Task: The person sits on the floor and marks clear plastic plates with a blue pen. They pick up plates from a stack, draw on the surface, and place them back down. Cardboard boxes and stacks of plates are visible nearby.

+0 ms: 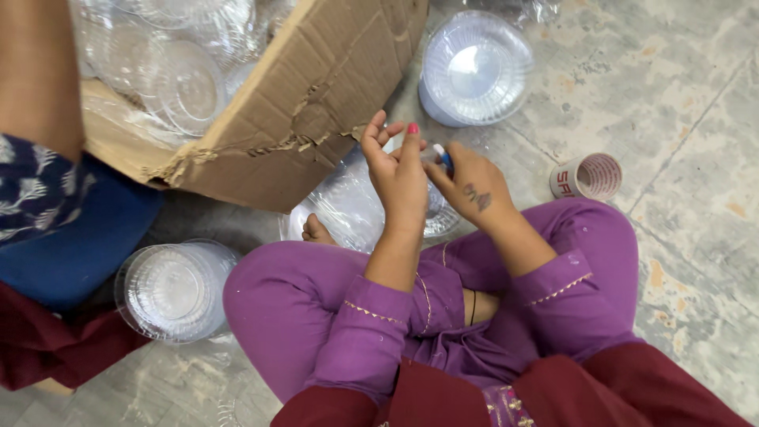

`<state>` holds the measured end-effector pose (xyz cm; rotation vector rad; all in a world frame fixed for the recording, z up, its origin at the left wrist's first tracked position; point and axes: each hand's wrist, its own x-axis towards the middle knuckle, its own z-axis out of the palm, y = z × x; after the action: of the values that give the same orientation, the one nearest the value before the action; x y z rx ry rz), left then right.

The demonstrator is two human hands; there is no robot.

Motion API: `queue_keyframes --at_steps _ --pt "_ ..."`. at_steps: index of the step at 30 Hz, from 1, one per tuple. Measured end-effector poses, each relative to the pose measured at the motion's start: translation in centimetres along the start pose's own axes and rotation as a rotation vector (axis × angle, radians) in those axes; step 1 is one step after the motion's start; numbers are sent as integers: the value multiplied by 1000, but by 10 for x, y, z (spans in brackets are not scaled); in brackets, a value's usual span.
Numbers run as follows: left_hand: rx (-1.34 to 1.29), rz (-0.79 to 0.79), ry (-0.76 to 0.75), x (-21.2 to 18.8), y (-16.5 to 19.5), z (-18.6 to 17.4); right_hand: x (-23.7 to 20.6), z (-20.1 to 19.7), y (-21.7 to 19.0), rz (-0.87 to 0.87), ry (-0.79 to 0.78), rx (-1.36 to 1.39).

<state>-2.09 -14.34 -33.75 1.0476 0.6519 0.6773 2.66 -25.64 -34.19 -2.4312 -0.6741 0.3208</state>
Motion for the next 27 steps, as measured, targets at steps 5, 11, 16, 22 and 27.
queue_keyframes --at_steps 5,11,16,22,27 --pt "429 120 47 12 -17 -6 9 -6 -6 57 -81 -427" --pt "1198 -579 -106 17 7 5 22 -21 -36 329 -328 -353" --pt "1299 -750 -249 2 24 6 13 -29 -49 287 -353 -322" --pt "1355 -663 -282 6 -2 7 17 -25 -43 195 -378 -339" --pt "1470 -424 -270 10 -31 9 21 -19 -32 155 -326 -317"
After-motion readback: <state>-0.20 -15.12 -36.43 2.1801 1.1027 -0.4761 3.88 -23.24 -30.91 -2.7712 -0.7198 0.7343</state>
